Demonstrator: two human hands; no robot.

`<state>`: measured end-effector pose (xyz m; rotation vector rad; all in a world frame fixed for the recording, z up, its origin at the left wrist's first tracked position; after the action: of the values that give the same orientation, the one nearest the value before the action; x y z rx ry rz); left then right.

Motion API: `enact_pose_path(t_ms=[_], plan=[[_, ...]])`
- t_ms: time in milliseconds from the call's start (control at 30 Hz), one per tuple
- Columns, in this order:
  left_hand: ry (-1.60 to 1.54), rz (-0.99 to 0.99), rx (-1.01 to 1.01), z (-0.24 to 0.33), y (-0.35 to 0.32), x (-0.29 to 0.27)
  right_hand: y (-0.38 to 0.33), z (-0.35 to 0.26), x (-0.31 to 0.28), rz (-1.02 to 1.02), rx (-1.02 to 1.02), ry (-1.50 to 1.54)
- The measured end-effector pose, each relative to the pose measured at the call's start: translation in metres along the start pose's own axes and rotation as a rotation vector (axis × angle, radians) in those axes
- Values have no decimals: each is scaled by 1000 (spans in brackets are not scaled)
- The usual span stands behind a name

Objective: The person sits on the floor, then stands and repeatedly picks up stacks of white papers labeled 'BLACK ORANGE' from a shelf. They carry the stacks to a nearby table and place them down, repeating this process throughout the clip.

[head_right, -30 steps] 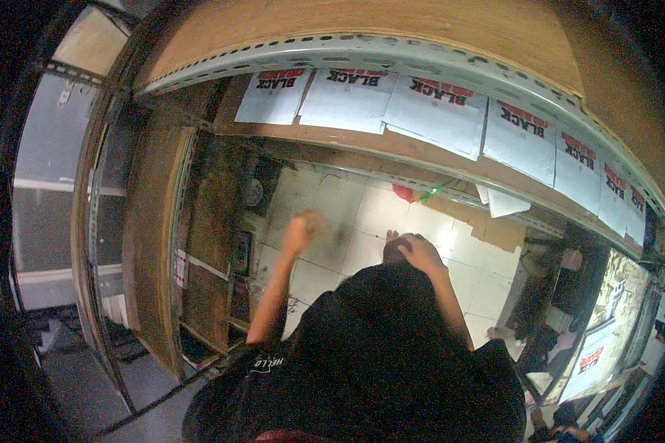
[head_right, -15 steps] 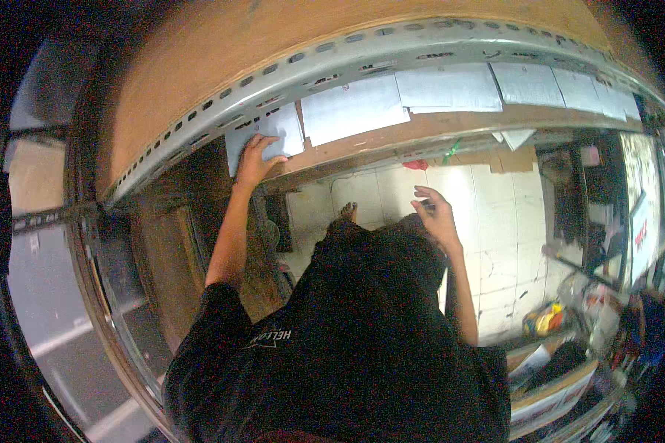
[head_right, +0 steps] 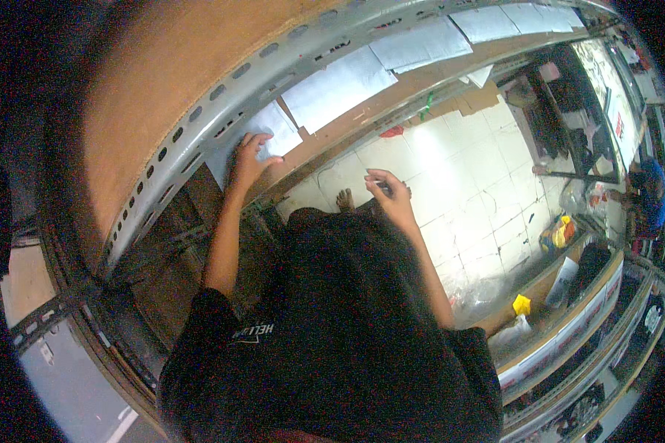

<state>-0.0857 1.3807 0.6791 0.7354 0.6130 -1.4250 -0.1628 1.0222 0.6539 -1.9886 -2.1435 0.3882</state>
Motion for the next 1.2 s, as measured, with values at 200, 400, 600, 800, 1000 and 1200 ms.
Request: enact_pose_path(t_ms=[200,400,600,800,1000,1200], plan=[[-132,70,-148,-33,1,11,32,6,78,-181,-58,48],[120,81,-21,10,-5,5,68,-27,195,-7,241,349],[0,13,-224,65,-32,-9,68,-44,243,351,208,521],[-452,483,-394,61,-110,-21,62,-38,202,504,-4,237],[-1647,715,-1238,47,-184,39,39,-71,79,272,90,333],[-1600,233,-817,140,-132,164,11,-88,-149,379,31,171]])
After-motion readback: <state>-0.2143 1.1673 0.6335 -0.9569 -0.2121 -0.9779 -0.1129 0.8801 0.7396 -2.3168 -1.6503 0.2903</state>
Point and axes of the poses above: each hand's wrist, its own y-axis towards the middle knuckle, its own x-axis out of the palm, z = x × y, the point moved 3 cm from there along y, towards the middle knuckle, and after that the axes turned 6 degrees about z, right-handed, at the moved point
